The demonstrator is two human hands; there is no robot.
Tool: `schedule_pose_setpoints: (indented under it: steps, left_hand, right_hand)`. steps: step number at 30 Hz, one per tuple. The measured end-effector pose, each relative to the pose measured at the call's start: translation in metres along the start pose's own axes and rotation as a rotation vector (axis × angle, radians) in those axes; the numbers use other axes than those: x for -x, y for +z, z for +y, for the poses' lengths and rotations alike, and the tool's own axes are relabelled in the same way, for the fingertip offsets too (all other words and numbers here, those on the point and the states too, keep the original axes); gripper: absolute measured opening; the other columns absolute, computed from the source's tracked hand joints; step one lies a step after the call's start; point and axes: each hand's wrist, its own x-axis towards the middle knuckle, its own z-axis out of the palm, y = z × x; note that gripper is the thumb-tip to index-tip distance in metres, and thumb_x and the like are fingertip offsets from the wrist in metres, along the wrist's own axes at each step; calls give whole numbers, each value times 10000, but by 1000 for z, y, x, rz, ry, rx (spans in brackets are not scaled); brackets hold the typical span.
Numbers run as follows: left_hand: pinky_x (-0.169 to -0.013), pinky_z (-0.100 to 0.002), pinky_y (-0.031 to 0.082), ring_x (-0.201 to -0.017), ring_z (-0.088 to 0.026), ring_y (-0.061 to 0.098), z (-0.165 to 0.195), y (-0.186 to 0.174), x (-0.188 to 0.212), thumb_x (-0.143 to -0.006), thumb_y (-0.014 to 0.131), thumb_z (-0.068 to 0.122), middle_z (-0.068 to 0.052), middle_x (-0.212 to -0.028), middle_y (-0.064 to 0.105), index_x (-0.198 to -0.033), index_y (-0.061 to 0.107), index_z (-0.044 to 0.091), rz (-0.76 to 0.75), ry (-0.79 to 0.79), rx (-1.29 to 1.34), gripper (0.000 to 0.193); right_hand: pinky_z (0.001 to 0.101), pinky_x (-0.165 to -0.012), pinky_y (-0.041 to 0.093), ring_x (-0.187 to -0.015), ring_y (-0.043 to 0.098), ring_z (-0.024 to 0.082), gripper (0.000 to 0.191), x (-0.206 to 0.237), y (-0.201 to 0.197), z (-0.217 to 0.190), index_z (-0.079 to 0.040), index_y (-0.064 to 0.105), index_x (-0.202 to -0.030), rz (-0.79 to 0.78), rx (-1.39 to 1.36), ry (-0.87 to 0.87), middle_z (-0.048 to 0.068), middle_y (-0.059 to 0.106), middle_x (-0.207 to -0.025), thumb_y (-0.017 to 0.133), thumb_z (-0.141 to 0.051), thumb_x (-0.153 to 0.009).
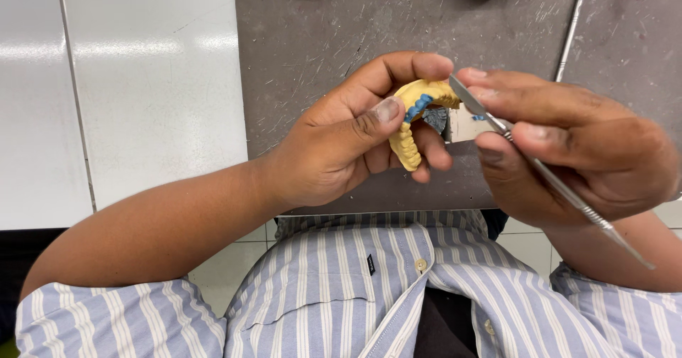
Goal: The person applies a blue paste to a yellow dental mold using a metal spatula and a fine brush. They repeatedly dip the brush into a container of paste and spread it onto the mold's surface, focusing on specific areas.
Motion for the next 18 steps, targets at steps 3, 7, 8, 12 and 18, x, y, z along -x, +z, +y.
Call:
schedule_pose_setpoints:
  steps: [3,7,8,12,18]
  left_hand:
    - [-985,-345,593,-1131,-207,665,-1,0,3,-1234,360,277,-147,-1262,545,-1555,313,64,-13,41,44,388]
    - [-951,-345,588,-1055,-203,647,-3,-1,3,-1232,338,261,-159,-1189,545,-1513,310,59,-6,35,74,347]
    - [-942,-350,583,-1019,-196,618,-4,-1,2,-1215,337,265,-157,-1171,525,-1515,293,61,5,12,75,366]
    - [-940,-321,518,-1036,-157,539,1,5,8,-1155,430,219,-97,-1369,446,-1495,270,69,-18,77,-132,404]
    - [-1119,-346,475,-1321,-196,535,5,9,3,-1112,631,78,-109,-1433,469,-1490,272,121,58,433,-1078,523]
  right_hand:
    - [523,-1055,575,-1205,640,435,323,-16,0,-2,7,525,-1181,-114,-58,-52,297,628,-1207,711,54,-921]
    - [575,-1099,526,-1229,614,456,290,-24,6,-6,0,544,-1044,-223,-68,-63,287,627,-1211,775,14,-869]
    - [571,-1095,533,-1225,615,448,285,-22,10,-8,-13,539,-995,-188,-70,-48,282,630,-1205,790,12,-864]
    - [586,-1104,544,-1239,609,475,271,-7,13,-9,10,551,-955,-156,-107,4,283,637,-1196,798,21,-843]
    - [540,-1102,549,-1251,612,466,202,7,-3,1,24,574,-970,-218,-225,77,260,587,-1240,739,45,-855]
